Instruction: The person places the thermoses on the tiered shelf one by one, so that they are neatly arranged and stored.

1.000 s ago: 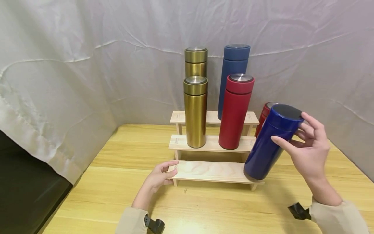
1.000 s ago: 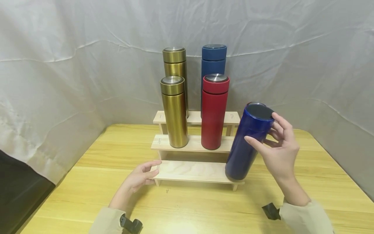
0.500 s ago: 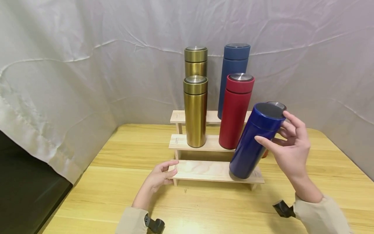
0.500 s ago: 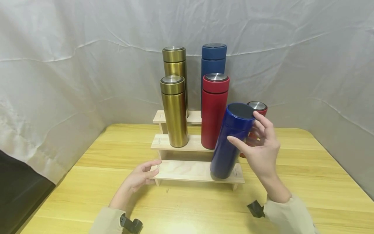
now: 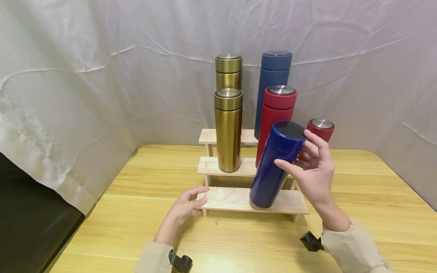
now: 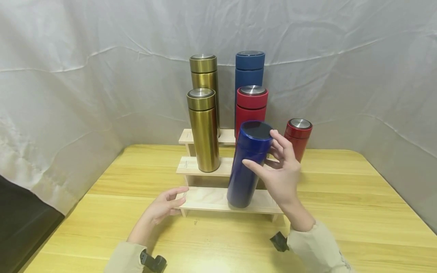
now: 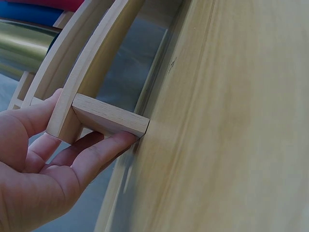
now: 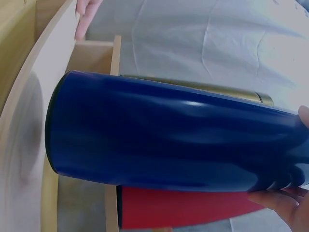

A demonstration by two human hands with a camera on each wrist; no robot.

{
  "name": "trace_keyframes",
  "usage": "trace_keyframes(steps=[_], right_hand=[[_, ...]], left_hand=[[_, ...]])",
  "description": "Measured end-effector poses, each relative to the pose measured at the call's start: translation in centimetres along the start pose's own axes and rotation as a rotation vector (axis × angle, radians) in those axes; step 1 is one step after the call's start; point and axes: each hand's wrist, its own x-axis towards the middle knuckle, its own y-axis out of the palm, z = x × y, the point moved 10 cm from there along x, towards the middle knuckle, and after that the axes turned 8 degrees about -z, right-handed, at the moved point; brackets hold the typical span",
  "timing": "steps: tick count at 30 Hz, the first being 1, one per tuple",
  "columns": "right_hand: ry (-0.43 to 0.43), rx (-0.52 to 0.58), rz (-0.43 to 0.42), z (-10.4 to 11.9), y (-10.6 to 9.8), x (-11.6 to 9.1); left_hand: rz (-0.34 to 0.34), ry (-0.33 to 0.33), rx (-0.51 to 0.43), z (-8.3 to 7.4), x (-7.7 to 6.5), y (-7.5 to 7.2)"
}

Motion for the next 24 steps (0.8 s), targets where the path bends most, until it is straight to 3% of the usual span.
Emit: trace_keyframes(steps=[6, 13, 19, 24], right_hand=[[0.004, -0.041, 0.014, -0.3, 1.8, -0.4], [-0.019, -0.170, 0.023, -1.0, 3.6, -1.1], [0.024, -0.139, 0.068, -2.1, 5.5, -1.7], [0.003, -0.112, 0.092, -2.3, 6.9, -2.0]], left_hand=[[-0.001, 0.000, 0.004, 0.1, 0.0, 0.0], [0.006, -0.001, 0.004, 0.3, 0.1, -0.1], [0.001, -0.009, 0.003, 0.2, 0.1, 0.0], [0.003, -0.010, -0.005, 0.2, 0.2, 0.1]])
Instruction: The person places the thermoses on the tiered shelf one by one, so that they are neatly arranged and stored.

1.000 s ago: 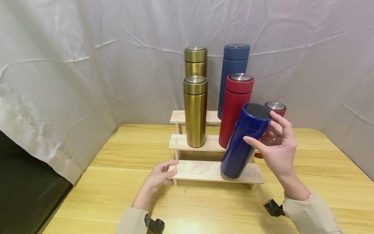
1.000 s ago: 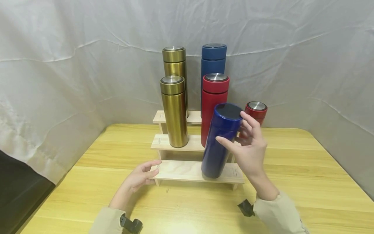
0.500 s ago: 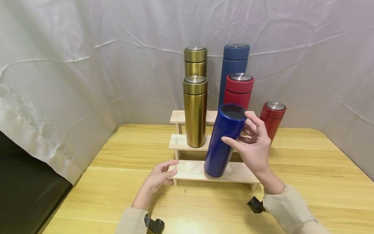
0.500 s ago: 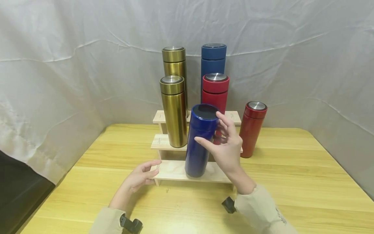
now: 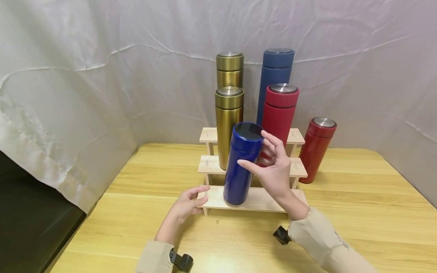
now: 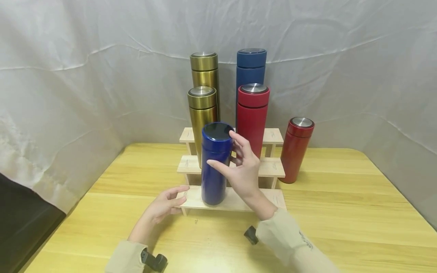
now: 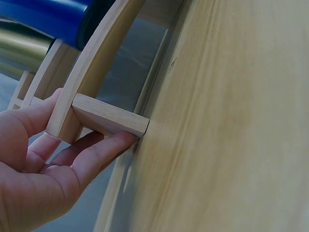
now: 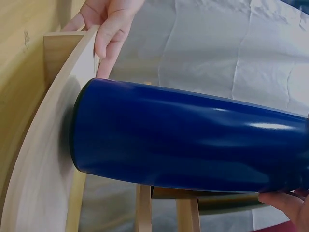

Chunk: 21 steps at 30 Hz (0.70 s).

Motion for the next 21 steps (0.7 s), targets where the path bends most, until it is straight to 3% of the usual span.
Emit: trace_keyframes(steps=[11, 21], right_hand=[[-0.101, 0.064, 0.028, 0.6, 2.2, -0.1], [-0.112, -0.007, 0.054, 0.7, 3.2, -0.6]], left_hand=[[-0.009, -0.004, -0.006, 0.0, 0.1, -0.1], [-0.010, -0.009, 0.003, 0.1, 0.0, -0.1]])
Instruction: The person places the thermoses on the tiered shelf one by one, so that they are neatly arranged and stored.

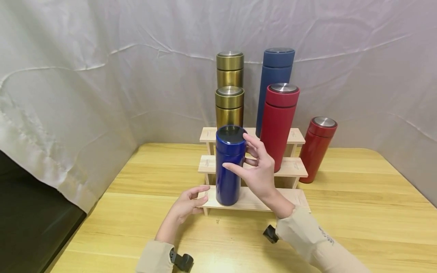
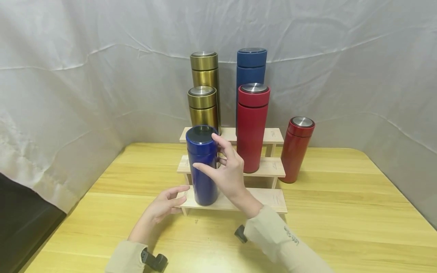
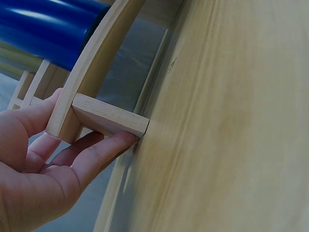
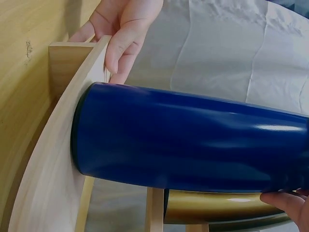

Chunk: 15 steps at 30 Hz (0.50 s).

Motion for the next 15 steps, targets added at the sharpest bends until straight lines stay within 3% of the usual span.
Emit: trace_keyframes(steps=[15], right_hand=[[0.015, -0.027, 0.043, -0.48, 1.07, -0.21]], left_hand=[[-0.003, 0.009, 0.009, -0.08, -0.05, -0.03]])
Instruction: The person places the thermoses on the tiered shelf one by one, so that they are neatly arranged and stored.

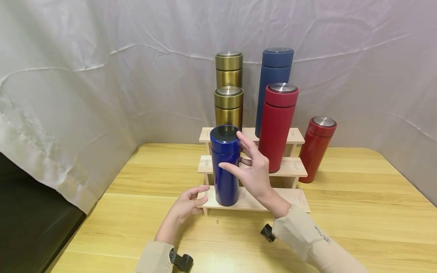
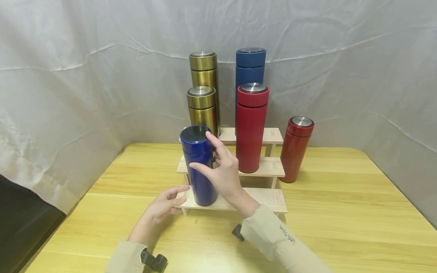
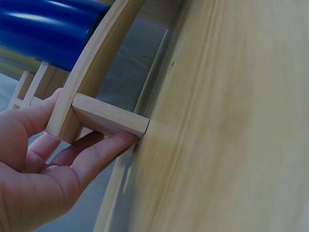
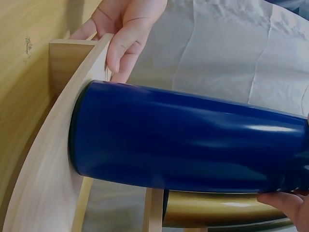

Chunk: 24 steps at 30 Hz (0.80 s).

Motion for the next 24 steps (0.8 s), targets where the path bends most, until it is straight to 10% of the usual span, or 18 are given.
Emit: trace_keyframes(steps=[24], right_hand=[[0.035, -0.088, 0.115, -0.02, 0.56, -0.37]], left_hand=[[0.001, 0.003, 0.002, -0.06, -0.02, 0.08]])
